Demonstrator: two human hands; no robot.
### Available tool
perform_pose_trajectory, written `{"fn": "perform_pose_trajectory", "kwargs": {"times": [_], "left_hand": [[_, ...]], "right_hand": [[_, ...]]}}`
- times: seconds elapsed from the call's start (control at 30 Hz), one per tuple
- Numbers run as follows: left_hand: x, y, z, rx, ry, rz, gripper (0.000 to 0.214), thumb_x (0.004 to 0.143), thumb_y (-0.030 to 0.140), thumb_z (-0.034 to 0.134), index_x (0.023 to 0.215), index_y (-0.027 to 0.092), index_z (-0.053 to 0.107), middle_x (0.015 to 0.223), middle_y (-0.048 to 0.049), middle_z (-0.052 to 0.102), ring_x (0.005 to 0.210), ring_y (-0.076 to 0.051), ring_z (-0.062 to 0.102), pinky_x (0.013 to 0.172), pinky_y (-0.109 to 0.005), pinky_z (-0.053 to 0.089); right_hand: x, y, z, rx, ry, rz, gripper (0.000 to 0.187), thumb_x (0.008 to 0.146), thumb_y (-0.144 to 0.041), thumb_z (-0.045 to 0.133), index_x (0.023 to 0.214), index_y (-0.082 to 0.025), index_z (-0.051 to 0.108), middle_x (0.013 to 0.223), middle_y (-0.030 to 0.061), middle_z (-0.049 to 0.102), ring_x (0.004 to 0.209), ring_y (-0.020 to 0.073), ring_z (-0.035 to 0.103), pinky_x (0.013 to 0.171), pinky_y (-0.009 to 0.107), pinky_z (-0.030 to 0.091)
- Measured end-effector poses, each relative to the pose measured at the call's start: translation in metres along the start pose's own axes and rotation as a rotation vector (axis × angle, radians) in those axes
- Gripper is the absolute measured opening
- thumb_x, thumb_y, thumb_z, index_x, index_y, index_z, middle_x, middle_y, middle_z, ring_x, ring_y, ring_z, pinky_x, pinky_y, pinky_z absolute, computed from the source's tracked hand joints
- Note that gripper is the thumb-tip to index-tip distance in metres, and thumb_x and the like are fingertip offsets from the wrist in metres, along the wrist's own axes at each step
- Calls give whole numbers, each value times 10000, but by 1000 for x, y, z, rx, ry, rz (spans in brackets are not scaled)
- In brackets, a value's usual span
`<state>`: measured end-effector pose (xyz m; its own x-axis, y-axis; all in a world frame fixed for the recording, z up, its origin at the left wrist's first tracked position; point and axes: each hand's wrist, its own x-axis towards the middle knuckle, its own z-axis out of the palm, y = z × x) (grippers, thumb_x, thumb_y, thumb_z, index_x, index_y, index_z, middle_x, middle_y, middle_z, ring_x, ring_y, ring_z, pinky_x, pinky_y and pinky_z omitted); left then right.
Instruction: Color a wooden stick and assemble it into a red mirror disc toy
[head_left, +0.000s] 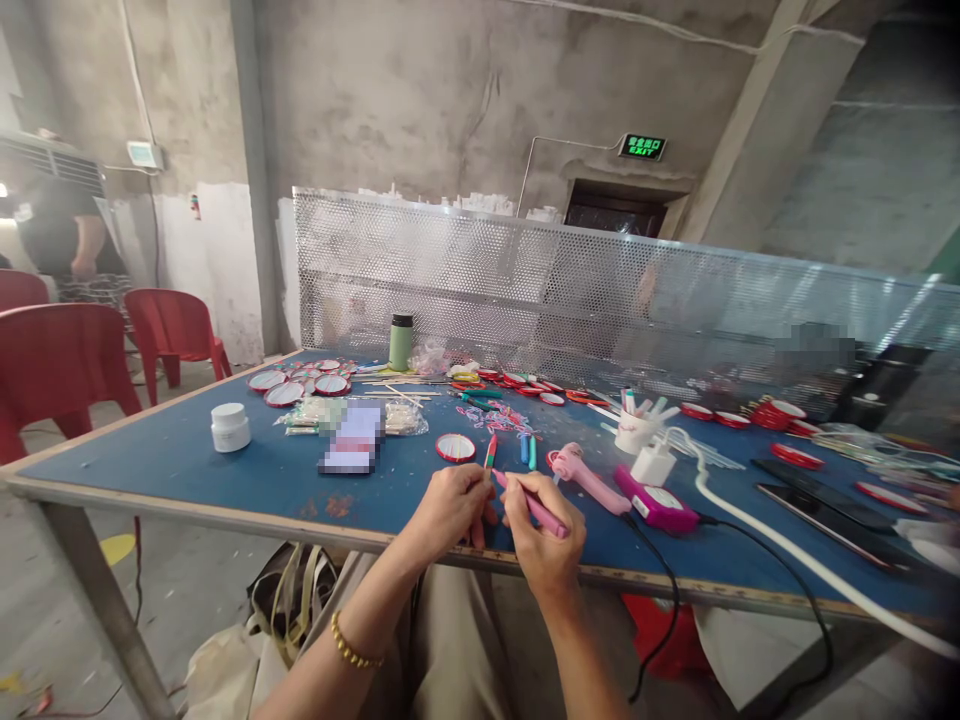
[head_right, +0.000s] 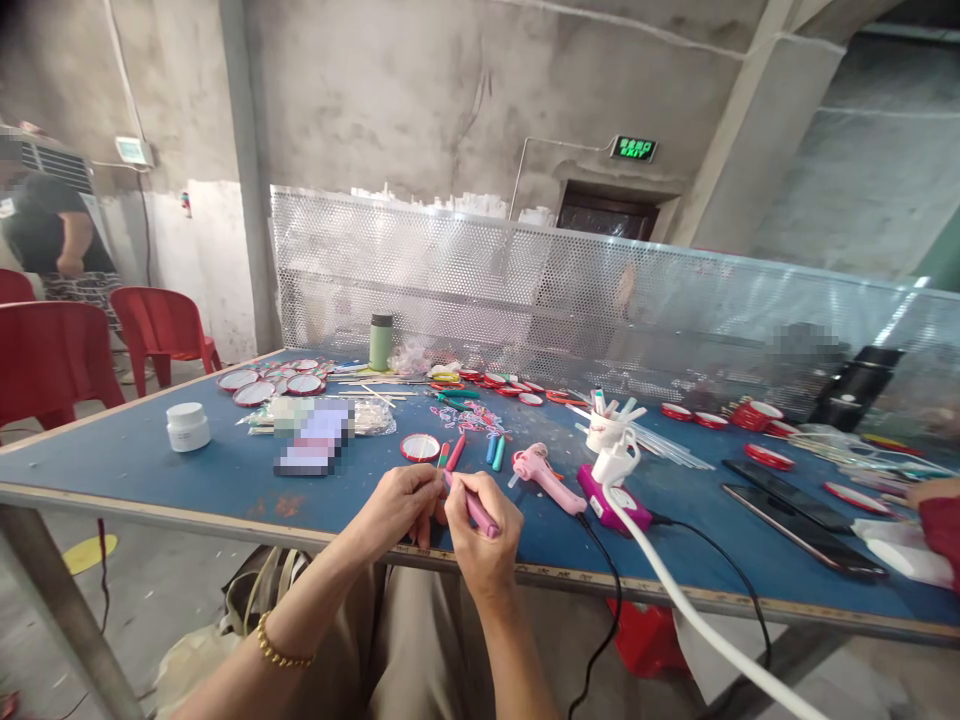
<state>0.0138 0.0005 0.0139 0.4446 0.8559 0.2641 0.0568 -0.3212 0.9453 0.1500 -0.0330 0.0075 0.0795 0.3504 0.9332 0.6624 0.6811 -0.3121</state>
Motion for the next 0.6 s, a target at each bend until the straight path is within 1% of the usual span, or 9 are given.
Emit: {"fn": "perform_pose_trajectory", "kwargs": {"times": [0.23,0.43,0.6], "left_hand": [[0,-2,0,19,6,19,296,905,379,438,689,190,513,587,23,628,381,-92,576,383,-177,350],[-2,-2,0,15,11,16,347,915,441,450,678,195,511,524,33,580,370,-101,557,383,-189,341],[-1,-1,0,34,6,10,347,919,416,431,666,195,521,499,33,572,373,-105,557,395,-192,349]], "right_hand": [[1,-2,1,19,-10,-24,140,940,-155,569,818,-192,627,669,-21,665,505,104,624,535,206,506],[2,-1,2,5,-18,-26,156,940,-170,561,801,-196,627,647,-17,658,500,113,612,538,219,511],[1,-1,1,-3,-18,-15,159,939,-179,563,796,-195,630,636,-19,655,495,113,606,538,220,505]]}}
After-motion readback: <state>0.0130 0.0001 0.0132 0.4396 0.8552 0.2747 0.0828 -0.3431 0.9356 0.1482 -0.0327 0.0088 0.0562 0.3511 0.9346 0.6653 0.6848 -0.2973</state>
